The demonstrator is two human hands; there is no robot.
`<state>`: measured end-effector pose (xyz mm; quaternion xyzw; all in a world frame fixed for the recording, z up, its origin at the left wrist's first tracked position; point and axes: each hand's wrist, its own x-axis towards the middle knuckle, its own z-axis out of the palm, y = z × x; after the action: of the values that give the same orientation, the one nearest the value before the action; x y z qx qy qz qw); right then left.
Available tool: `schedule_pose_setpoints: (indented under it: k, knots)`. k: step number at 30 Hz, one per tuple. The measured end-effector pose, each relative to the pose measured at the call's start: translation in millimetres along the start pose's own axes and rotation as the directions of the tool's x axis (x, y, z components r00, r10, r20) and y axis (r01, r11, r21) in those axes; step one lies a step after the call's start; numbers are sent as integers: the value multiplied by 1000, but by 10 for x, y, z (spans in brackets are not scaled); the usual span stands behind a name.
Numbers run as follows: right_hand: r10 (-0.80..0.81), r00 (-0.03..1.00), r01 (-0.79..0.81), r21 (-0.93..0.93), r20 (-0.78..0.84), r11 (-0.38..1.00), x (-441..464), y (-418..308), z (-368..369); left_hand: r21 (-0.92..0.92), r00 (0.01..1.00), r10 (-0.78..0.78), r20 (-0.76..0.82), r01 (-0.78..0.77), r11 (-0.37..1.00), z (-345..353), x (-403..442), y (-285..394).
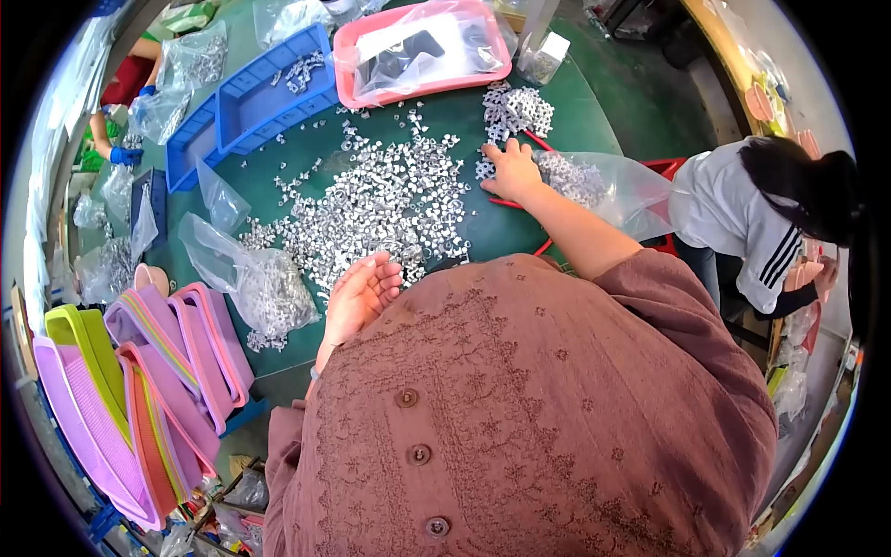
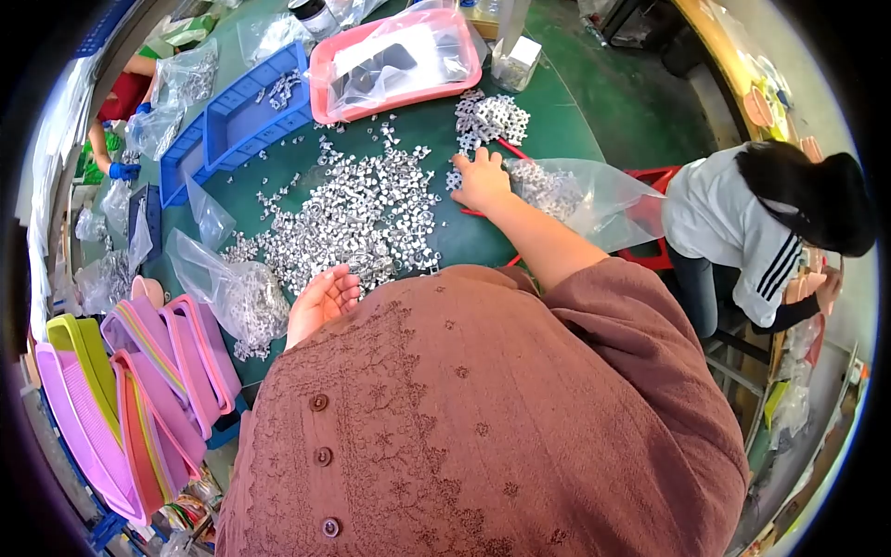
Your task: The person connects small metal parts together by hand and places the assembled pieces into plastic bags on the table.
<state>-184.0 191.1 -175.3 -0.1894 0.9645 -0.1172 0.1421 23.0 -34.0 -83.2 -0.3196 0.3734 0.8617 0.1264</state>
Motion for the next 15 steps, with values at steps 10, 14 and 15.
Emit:
schedule_pose_setpoints:
  k: [10, 14, 15]
  knots:
    - [-201, 972, 198, -40, -123, 979, -36, 76, 106, 27, 1000, -21, 22, 21, 999, 39, 154, 5]
    - [-261, 959, 250, -101, -110, 963, 23, 84, 108, 31, 999, -42, 30, 41, 999, 32, 204, -6]
    - [-275, 954, 263, -106, -119, 959, 31, 90, 121, 36, 998, -52, 36, 51, 998, 36, 225, -2]
